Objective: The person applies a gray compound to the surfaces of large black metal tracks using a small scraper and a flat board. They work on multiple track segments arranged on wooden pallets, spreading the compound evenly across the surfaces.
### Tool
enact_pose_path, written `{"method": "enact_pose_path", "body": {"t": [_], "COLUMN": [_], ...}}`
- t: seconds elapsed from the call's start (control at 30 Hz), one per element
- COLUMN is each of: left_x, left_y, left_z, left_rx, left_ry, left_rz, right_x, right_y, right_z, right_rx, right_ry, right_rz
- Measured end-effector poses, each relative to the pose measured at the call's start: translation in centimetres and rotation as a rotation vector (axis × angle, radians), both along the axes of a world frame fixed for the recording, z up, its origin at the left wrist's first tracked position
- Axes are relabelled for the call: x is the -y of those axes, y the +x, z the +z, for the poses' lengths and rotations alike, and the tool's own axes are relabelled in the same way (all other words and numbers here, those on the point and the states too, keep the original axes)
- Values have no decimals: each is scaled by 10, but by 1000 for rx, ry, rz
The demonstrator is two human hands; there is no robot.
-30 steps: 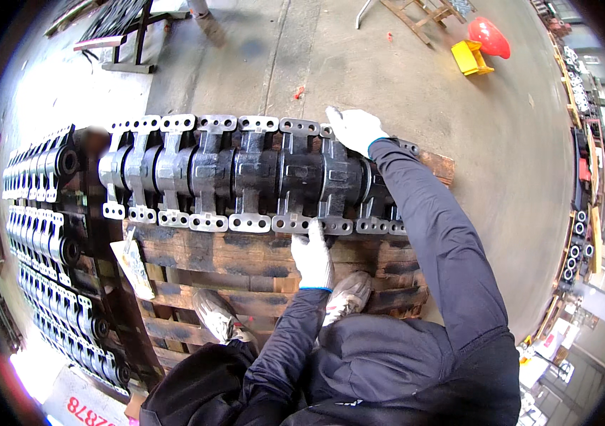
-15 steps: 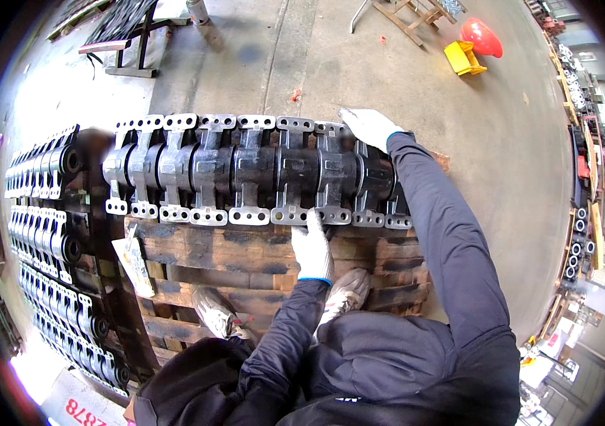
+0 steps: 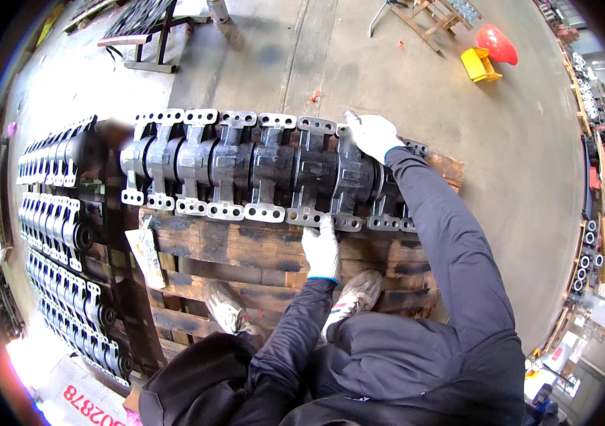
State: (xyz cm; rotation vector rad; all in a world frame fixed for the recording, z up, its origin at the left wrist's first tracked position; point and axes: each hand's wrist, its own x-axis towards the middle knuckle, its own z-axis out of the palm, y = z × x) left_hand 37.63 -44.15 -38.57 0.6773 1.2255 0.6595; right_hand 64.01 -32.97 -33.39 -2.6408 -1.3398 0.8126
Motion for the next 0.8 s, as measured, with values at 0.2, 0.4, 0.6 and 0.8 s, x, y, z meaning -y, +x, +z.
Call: {"method": "enact_pose_path", "body": {"t": [0.2, 0.4, 0.6, 0.8], "left_x": [0, -7, 2, 8], "left_y": [6, 9, 9, 20], "left_z": [4, 20, -3, 29], "left_rx": [-23, 92, -21, 2], "left_ry": [2, -170, -42, -199], "left_rz": [21, 60, 13, 96], "right_x": [2, 9, 29, 64], "right_y": [4, 12, 38, 58], "right_z": [-7, 2, 11, 8], "right_rx": [42, -58, -169, -102], "right_ry": [-33, 89, 125, -53], "right_rz": [-30, 19, -32, -6]}}
